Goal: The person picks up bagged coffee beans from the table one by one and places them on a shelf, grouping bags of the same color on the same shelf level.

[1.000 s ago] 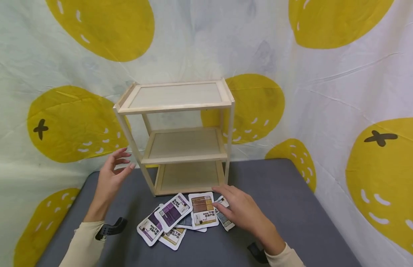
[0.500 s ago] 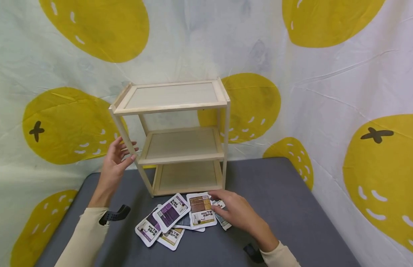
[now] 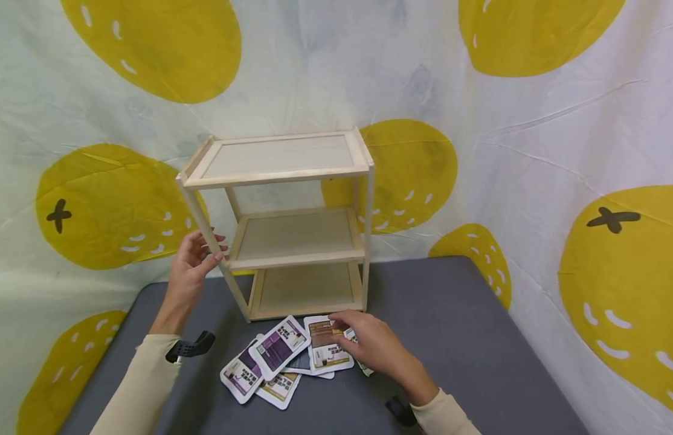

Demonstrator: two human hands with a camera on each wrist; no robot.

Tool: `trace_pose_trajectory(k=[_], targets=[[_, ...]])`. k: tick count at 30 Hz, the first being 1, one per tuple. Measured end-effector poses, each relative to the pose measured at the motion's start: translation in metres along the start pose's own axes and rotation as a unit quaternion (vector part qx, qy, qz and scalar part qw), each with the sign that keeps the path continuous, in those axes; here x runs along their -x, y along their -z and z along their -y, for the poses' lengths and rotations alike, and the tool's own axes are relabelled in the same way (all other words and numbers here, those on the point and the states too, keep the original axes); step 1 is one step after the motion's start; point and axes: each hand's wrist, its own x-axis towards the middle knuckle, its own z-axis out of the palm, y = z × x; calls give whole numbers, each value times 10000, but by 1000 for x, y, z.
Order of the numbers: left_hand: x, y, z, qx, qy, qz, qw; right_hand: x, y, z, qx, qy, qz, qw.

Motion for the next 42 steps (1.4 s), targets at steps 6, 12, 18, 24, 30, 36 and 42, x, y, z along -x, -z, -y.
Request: trace_pose_trajectory(k=[6,12,18,24,30,36,42], targets=[[-2,1,2,-106,-5,-46,9999,-6,-7,0,-205,232,44,9995],[-2,4,2,-238,-32,1,9997,-15,-15,-1,-867,300,263,9954],[-2,5,2,-504,134,-44,9986,-26,-27,-3,-1475,210,395,9880],[-4,5,4,-459,44,48,9989,-34,-39,-4,-2063,-170,417,9775],[-4,6,4,-587,134,106,9981,-41,-51,-3,-2457,-409,229,9682],[-4,7,5,-622,144,181,9978,-45,-63,-3,-3127,-664,4,9475],[-4,8,6,-627,134,222,9977,-48,-73,-4,-3259,-900,-137,9410]])
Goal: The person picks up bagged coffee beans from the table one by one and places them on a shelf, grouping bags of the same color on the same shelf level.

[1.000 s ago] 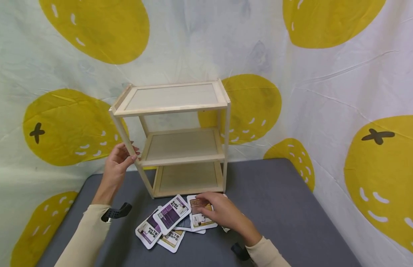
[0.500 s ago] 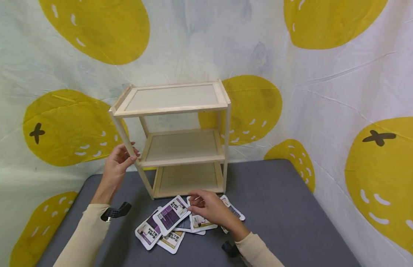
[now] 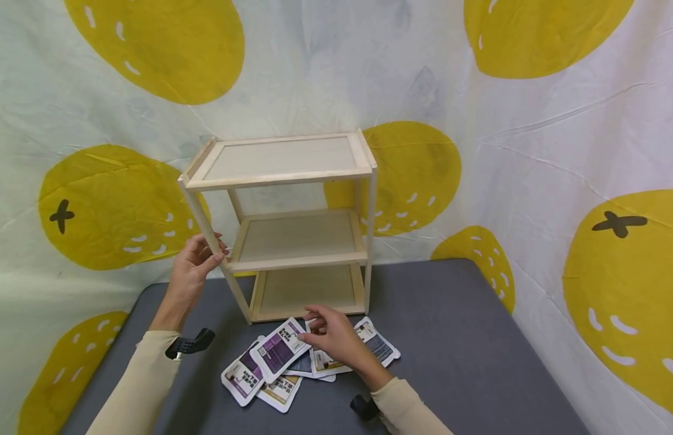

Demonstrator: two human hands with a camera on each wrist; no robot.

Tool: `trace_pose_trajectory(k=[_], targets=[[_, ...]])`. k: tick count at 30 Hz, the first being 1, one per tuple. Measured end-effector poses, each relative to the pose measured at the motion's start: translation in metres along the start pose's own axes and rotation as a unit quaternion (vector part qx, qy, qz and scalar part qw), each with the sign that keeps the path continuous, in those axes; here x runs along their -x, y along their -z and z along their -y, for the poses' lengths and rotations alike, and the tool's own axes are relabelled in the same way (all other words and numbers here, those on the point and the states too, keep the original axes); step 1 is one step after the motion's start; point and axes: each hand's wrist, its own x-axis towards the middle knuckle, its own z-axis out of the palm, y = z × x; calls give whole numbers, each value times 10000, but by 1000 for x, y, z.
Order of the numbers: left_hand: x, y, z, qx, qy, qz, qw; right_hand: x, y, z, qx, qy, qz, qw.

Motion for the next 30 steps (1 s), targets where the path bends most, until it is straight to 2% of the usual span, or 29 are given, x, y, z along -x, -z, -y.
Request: trace_pose_trajectory(k=[14,23,30], targets=[[0,-1,0,-21,0,-3,10000,-10,-14,-11,432,-46,107,9990],[0,0,1,-1,-14,-4,10000,-14,-28,-17,1051,-81,-63,9944],[0,0,0,-93,-30,8,10000,-18,-34,-23,1523,-190,53,9881]])
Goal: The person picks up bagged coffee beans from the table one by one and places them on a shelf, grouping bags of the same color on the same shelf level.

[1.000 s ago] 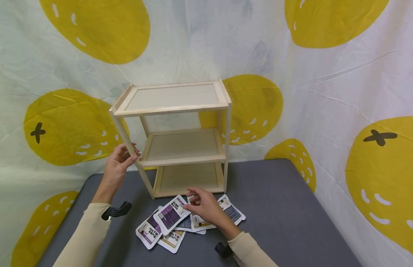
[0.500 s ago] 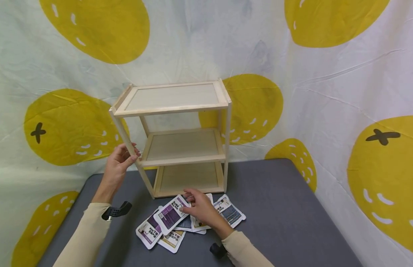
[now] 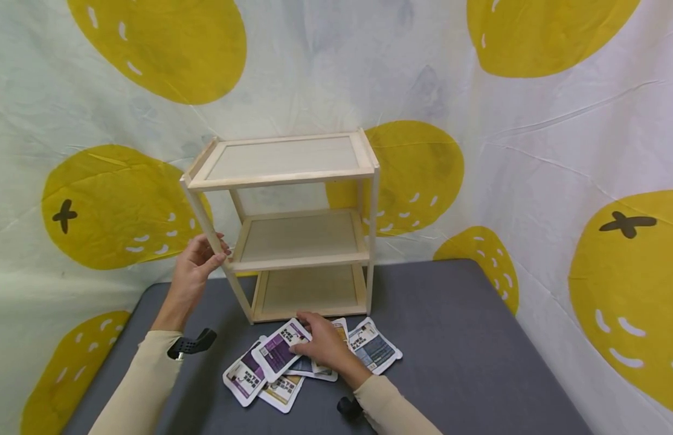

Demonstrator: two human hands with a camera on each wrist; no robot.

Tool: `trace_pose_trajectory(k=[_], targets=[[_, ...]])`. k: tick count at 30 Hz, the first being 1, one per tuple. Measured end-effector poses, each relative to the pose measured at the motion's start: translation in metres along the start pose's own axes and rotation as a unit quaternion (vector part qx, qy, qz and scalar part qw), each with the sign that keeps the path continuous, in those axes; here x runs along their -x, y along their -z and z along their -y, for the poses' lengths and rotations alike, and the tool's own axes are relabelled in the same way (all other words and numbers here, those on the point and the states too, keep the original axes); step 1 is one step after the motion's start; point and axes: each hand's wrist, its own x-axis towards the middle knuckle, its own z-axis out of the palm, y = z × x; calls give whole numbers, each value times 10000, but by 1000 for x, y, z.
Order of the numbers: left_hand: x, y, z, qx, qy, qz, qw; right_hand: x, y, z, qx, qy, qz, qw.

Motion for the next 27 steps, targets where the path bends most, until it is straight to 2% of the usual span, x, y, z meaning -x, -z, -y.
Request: trace_pose_trajectory(k=[5,9,14,18,23,27], targets=[[0,0,-1,-8,6,6,10000,-3,-1,1,495,242,117,9984],[0,0,0,-42,10,7,10000,-7,0,3,889,492,360,9942],[0,0,1,-78,4,6,10000,-9,4,8,1149,633,626,9894],[0,0,1,-70,2,-8,10000,-7,7,13,1192,524,650,9894],[0,0,1,-71,-1,25,10000,-3,12,17,1279,292,483,9902],[1,0,1,-31,-12,35,10000,-2,13,16,980,-17,289,9948]])
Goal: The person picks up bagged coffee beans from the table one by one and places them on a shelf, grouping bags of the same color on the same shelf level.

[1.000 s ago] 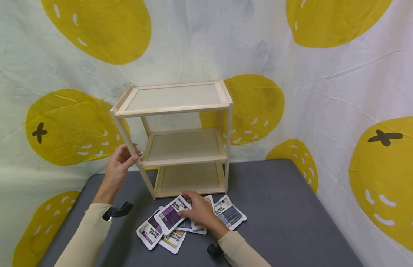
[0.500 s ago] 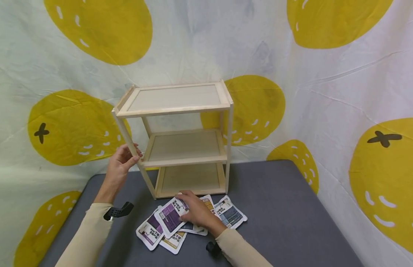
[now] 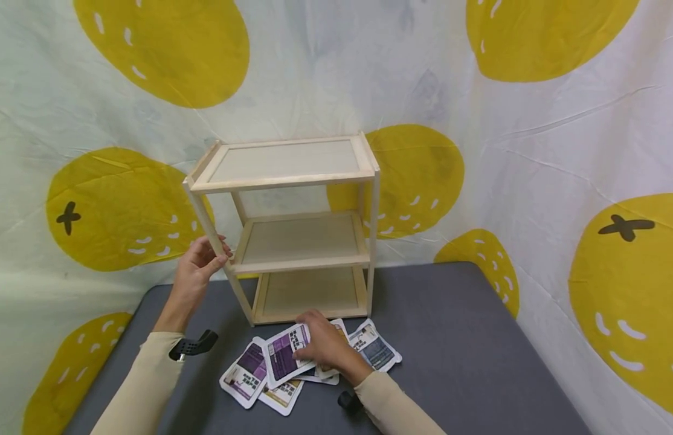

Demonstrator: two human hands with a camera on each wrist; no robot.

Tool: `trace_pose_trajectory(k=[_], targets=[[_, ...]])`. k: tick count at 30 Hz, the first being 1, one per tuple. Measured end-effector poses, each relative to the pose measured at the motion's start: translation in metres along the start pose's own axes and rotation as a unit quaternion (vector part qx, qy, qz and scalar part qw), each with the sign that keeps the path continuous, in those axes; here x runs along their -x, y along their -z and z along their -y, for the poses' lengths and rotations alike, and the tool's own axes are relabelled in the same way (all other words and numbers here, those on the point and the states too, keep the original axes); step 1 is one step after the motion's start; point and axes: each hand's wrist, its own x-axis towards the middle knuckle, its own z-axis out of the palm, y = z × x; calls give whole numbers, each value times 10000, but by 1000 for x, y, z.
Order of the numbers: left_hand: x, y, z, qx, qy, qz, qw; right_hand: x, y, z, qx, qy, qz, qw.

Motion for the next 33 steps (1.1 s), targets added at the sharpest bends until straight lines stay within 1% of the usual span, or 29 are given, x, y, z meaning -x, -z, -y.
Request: trace_pose_trajectory(k=[5,9,12,18,22,28,30,33], targets=[[2,1,0,1,-11,-14,10000,2,-1,-3,-470,-453,-99,9978],[2,2,0,17,-20,-7,10000,4,1,-4,-502,-645,-11,9967],[3,2,0,40,-26,4,10000,5,4,-4,-368,-603,164,9974],[2,2,0,17,-43,18,10000,2,9,-7,-159,-298,803,9962],[2,2,0,3,-38,11,10000,0,10,-8,-70,-103,995,9950],[0,0,-1,32,-13,-7,10000,0,11,-9,-390,-73,1047,9937],[0,0,-1,60,-13,0,10000,0,12,-10,-583,-114,1051,9927],[0,-1,-1,99,-3,0,10000,1,13,-11,-1104,-234,1128,9872]])
